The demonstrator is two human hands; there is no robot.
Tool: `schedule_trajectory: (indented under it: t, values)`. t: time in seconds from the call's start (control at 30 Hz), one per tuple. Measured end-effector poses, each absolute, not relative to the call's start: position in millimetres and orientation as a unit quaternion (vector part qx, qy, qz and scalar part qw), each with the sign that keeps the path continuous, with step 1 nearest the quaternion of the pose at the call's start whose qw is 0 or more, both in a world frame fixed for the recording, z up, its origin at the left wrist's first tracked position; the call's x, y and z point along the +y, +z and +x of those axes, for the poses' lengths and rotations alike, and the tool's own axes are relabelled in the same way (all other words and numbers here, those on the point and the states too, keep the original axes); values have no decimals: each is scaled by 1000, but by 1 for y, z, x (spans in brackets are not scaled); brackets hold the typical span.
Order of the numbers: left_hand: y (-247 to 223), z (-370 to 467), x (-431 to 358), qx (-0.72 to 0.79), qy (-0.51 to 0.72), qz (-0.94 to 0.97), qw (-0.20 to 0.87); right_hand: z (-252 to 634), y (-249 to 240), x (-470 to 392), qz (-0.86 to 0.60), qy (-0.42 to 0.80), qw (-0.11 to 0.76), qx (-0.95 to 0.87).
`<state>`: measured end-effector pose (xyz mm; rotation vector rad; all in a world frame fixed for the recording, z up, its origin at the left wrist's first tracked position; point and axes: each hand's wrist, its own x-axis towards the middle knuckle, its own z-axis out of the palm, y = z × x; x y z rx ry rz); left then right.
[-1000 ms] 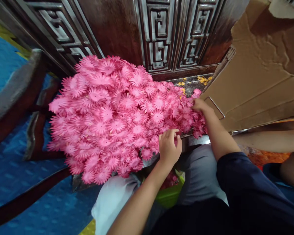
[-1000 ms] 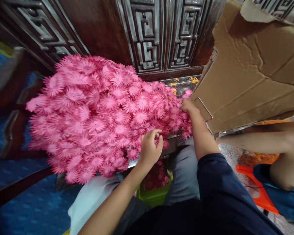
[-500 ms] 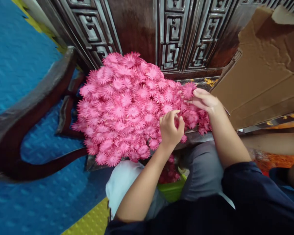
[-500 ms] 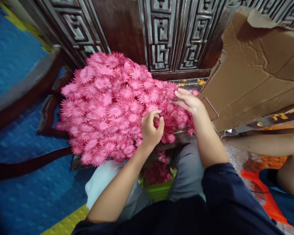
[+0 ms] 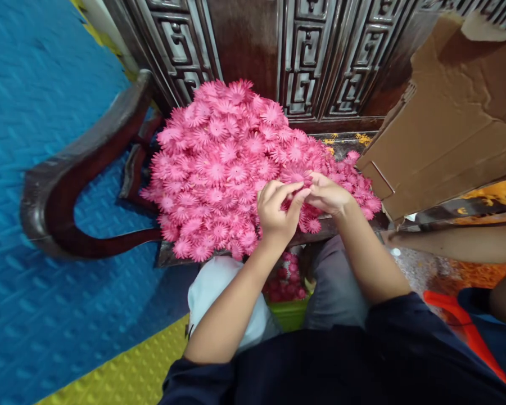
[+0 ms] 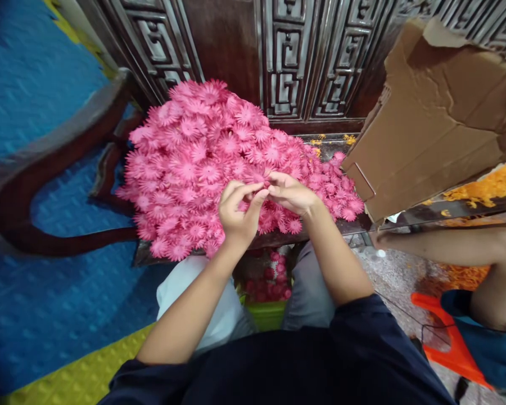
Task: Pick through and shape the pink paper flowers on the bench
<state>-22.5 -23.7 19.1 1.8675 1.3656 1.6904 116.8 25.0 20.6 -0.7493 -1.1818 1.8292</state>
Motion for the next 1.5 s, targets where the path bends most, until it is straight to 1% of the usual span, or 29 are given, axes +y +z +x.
schedule_trajectory:
  t: [0.1,0.23,0.4,0.6,0.9,1.1,1.3,1.5]
  values:
    - [18,-29,-23,468,589,641,154,111,19,28,-278,732,383,-490]
    - [18,-40,-18,492,586,629,134,102,21,30,-275,741,373,-485]
    - [15,-45,-8,526,601,591,112,93,20,31,-310,737,405,-443]
    - [12,-43,0,560,590,566,137,90,19,31,-331,708,438,-443]
    - [11,-40,8,529,630,531,202,92,19,34,-363,671,476,-437]
    - [10,-39,7,514,614,559,214,93,13,38,-348,687,495,-403]
    - [11,-40,6,501,589,604,194,95,12,39,-353,693,494,-389]
    - [7,-39,6,537,579,596,145,92,12,39,-343,711,497,-360]
